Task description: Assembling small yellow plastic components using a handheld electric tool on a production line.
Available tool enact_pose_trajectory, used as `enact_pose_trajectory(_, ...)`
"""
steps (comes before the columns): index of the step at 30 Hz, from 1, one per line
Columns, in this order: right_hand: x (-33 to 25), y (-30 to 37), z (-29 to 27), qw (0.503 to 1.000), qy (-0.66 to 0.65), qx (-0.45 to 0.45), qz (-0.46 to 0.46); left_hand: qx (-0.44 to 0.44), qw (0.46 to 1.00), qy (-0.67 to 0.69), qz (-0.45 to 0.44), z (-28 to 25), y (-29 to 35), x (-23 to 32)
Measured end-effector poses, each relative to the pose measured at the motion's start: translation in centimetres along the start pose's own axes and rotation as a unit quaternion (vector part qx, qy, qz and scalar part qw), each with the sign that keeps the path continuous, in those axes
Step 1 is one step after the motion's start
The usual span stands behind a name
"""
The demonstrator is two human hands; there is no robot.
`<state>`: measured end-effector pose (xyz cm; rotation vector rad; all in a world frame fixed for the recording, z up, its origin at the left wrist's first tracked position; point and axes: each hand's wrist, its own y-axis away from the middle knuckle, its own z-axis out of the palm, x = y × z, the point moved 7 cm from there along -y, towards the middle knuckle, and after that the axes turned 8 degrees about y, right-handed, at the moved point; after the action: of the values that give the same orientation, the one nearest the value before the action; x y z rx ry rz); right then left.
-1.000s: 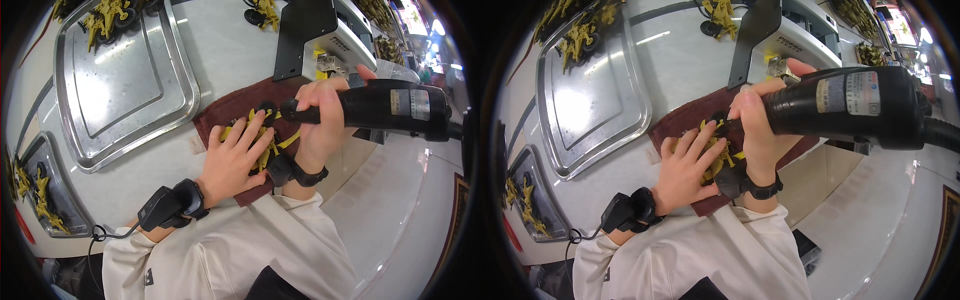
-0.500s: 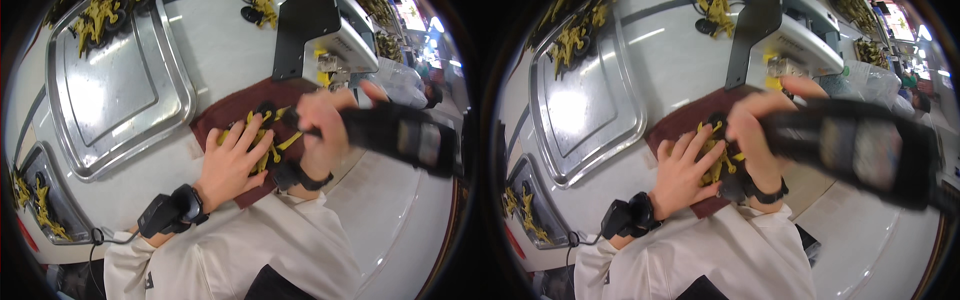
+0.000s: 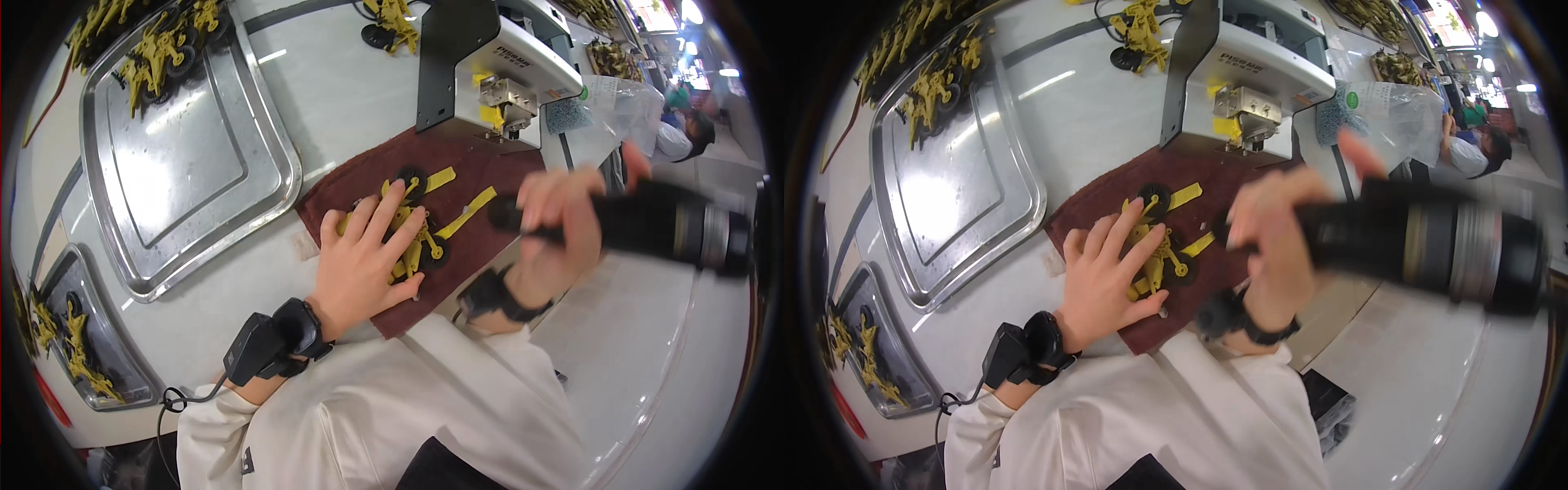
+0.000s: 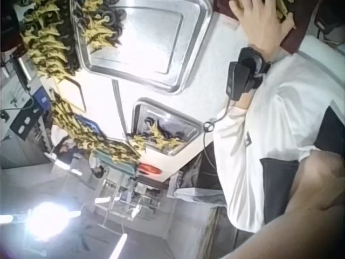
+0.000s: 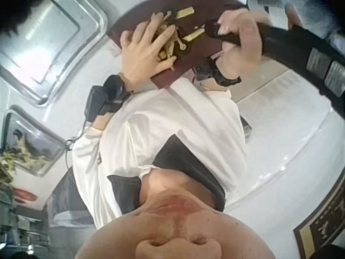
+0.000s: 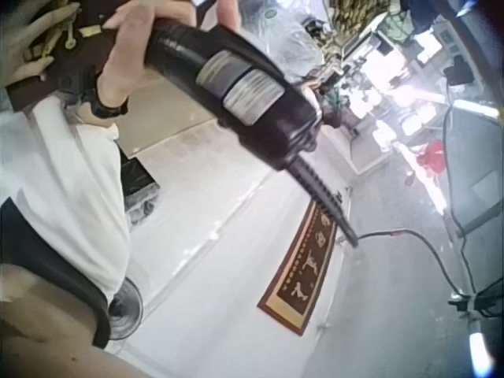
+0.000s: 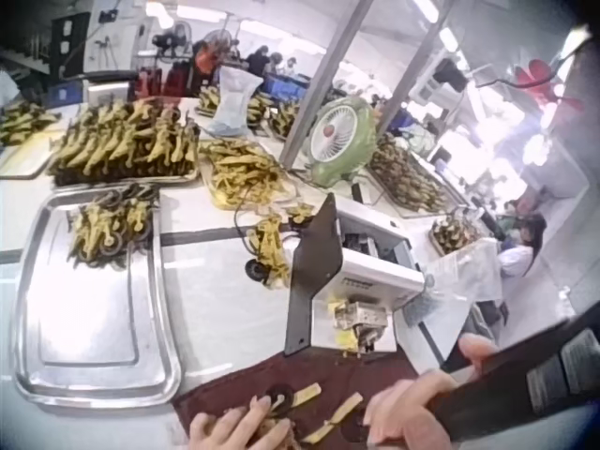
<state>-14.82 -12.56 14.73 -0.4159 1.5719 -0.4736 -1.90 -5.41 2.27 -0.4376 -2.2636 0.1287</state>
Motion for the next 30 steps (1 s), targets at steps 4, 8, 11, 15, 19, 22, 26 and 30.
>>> enact_pose_trajectory(4, -1.7, 5.0, -0.3, 0.999, 0.027, 0.001, -0.045, -0.004, 1.000, -0.005, 0.004, 0.0, 0.0, 0.0)
enact_pose_trajectory(8, -1.8, 6.7, -1.1, 0.995, 0.044, 0.067, -0.061, -0.006, 1.000, -0.019, 0.002, 0.4, 0.3, 0.1)
enact_pose_trajectory(11, -1.6, 6.8, -1.1, 0.994, 0.067, 0.069, -0.047, -0.006, 1.000, -0.020, 0.005, 0.5, 0.4, 0.1)
enact_pose_trajectory(15, -0.5, 7.2, -1.6, 0.998, 0.008, 0.062, 0.014, -0.008, 1.000, -0.015, 0.002, 0.5, 0.4, 0.0)
enact_pose_trajectory(19, -0.8, 7.4, -2.2, 0.995, -0.049, 0.088, -0.012, -0.012, 1.000, -0.016, 0.002, 0.4, 0.4, 0.2)
enact_pose_trajectory(22, -0.9, 7.2, -1.9, 0.994, -0.061, 0.085, -0.026, -0.013, 1.000, -0.015, 0.000, 0.5, 0.4, 0.1)
enact_pose_trajectory(26, 0.1, 7.2, -1.1, 0.997, -0.016, 0.069, 0.017, -0.012, 1.000, -0.012, 0.001, 0.5, 0.4, 0.1)
enact_pose_trajectory(30, 0.5, 6.9, -0.7, 0.997, 0.024, 0.066, 0.014, -0.009, 1.000, -0.009, -0.003, 0.6, 0.3, 0.0)
